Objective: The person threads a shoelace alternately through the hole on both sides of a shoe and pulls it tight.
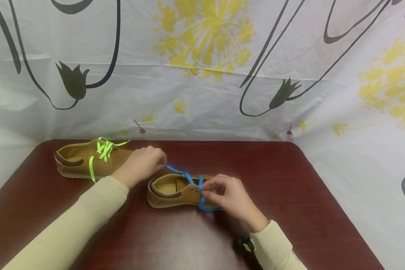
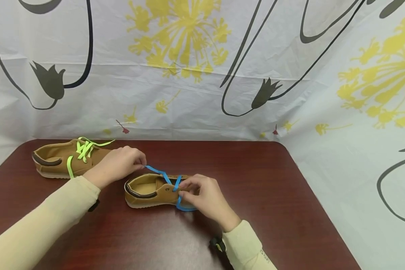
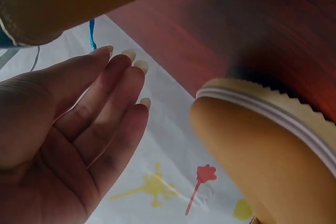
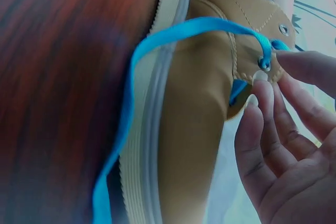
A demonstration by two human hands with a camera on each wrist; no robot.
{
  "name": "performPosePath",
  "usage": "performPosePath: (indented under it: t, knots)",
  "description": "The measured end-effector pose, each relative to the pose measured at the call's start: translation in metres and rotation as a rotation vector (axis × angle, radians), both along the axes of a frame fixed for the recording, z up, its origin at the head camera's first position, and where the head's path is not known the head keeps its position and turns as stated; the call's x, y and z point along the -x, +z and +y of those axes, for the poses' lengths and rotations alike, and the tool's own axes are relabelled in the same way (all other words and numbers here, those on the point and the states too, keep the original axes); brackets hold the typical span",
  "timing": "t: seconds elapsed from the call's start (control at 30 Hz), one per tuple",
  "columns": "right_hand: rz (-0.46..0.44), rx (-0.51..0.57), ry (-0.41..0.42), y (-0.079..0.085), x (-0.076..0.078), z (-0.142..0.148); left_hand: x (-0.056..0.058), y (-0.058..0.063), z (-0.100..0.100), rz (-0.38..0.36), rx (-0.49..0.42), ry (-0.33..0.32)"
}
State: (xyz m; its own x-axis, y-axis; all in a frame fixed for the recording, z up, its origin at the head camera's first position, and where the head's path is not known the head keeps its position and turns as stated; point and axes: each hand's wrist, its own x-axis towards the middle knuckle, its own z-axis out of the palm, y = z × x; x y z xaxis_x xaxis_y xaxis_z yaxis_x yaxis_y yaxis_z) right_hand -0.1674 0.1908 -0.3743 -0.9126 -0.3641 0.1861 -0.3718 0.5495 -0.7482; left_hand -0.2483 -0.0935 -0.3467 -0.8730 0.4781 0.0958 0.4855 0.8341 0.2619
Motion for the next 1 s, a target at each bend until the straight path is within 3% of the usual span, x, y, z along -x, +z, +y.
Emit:
performPosePath:
  t: [0.53, 0.7, 0.9, 1.0]
  knots:
    - [0.044, -0.139, -0.053, 0.011, -0.002, 0.054, 0.0, -0.009, 0.004, -0.058, 0.045, -0.079]
    - [0.106, -0.26, -0.044, 0.009, -0.004, 0.077, 0.008, -0.017, 0.0, -0.136, 0.026, -0.111]
    - [0.096, -0.443, -0.026, -0.001, -0.014, 0.1, 0.015, -0.029, -0.005, -0.248, 0.01, -0.13]
    - [0.085, -0.517, -0.027, -0.009, -0.019, 0.106, 0.015, -0.033, -0.007, -0.257, 0.001, -0.129]
